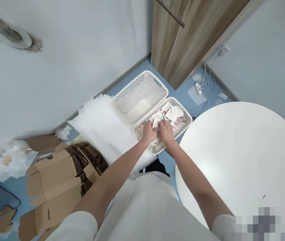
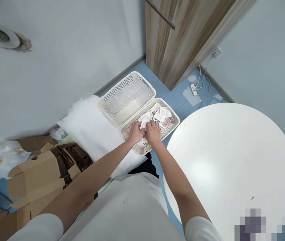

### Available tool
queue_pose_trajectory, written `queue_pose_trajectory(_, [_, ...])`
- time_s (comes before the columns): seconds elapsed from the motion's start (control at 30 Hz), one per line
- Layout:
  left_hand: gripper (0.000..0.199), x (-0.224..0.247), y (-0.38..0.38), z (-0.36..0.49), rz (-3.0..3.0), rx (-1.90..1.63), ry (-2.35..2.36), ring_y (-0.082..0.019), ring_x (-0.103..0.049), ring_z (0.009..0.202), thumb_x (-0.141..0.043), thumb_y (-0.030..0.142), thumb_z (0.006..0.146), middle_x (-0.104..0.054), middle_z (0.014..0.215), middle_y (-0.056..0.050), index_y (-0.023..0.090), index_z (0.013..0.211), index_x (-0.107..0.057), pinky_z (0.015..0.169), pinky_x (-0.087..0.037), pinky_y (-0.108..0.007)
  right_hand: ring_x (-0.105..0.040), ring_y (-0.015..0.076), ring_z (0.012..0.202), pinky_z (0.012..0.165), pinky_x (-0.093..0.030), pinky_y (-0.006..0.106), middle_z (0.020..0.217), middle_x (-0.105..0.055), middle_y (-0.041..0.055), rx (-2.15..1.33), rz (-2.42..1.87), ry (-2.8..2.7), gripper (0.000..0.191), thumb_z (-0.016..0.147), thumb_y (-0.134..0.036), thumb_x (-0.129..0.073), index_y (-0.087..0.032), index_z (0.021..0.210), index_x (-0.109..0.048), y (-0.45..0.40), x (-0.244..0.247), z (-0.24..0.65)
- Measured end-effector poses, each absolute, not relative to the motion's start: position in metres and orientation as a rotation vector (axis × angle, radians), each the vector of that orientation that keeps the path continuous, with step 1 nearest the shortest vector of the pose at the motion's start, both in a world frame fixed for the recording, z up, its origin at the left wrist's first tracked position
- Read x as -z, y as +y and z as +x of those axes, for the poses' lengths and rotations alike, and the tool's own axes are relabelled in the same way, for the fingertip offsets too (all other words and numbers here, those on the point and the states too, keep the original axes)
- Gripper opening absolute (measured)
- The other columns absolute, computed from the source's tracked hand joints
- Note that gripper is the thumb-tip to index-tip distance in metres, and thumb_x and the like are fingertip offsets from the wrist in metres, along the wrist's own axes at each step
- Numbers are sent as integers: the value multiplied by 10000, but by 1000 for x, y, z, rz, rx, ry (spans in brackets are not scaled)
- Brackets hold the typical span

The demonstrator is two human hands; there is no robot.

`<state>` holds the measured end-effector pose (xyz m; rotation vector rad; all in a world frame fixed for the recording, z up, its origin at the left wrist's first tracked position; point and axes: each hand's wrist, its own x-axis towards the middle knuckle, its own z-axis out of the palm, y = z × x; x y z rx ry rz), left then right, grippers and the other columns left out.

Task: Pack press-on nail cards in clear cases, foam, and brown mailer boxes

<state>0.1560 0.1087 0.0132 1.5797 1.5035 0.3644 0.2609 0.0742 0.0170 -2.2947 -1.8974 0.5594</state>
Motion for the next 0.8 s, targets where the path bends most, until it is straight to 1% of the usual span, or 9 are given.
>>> queue_pose_trajectory(0.07, [205,-15,103,149,1470,-363,1528,-186,-548,874,-515,146,709,-584,901,-76,148,912,-546,799,-421,-319,-440,229,850,725,-338,336,1010,-503,118,-576,-2289,-1876,225,694,-231,-559,-172,905,-507,67,-23,252])
queue_pose_trajectory(0.13, [163,-22,95,139,1368,-392,1510,-167,-563,806,-514,150,706,-605,851,-56,153,865,-551,756,-429,-302,-440,227,854,737,-341,340,979,-493,104,-565,-2261,-1870,247,670,-257,-587,-178,891,-509,56,-35,242])
queue_pose_trajectory(0.33, [126,-66,48,102,1026,-547,1277,-145,-584,696,-521,171,686,-621,778,-42,146,808,-544,614,-455,-271,-425,273,1011,805,-359,388,1103,-442,122,-485,-2089,-1768,401,663,-385,-609,-189,997,-502,-9,-85,215])
queue_pose_trajectory(0.47, [147,-94,5,86,840,-570,1042,-138,-603,734,-557,215,686,-641,856,-56,150,816,-539,629,-461,-259,-384,271,1120,878,-359,419,1208,-401,123,-470,-1974,-1542,533,675,-382,-600,-202,1145,-424,-73,-113,202])
queue_pose_trajectory(0.53, [168,-104,-16,84,802,-547,956,-138,-609,737,-580,240,679,-647,861,-57,151,814,-536,636,-459,-262,-456,243,1051,857,-392,408,1211,-418,122,-538,-1912,-1379,580,684,-357,-594,-202,1198,-373,-105,-121,198])
queue_pose_trajectory(0.6, [191,-111,-35,87,793,-513,901,-140,-612,726,-598,259,672,-652,848,-56,150,816,-535,633,-457,-265,-542,200,893,783,-442,388,1177,-460,112,-640,-1862,-1165,616,683,-346,-596,-213,1226,-335,-135,-127,195])
queue_pose_trajectory(0.67, [222,-116,-54,93,824,-451,851,-141,-612,720,-623,284,658,-654,838,-58,148,810,-536,634,-455,-267,-574,162,756,696,-474,358,1108,-510,94,-744,-1798,-914,626,681,-349,-597,-228,1228,-318,-161,-130,196])
queue_pose_trajectory(0.73, [248,-120,-73,101,868,-377,795,-142,-610,722,-644,304,644,-653,836,-60,148,802,-535,637,-455,-266,-578,141,686,641,-483,329,1011,-553,69,-801,-1710,-677,559,690,-369,-585,-226,1181,-361,-183,-131,198])
queue_pose_trajectory(0.8, [255,-121,-92,112,912,-313,746,-140,-608,719,-650,310,642,-651,831,-61,148,798,-530,633,-456,-261,-574,133,668,633,-480,310,918,-579,51,-806,-1636,-496,428,699,-394,-568,-206,1066,-452,-202,-132,202])
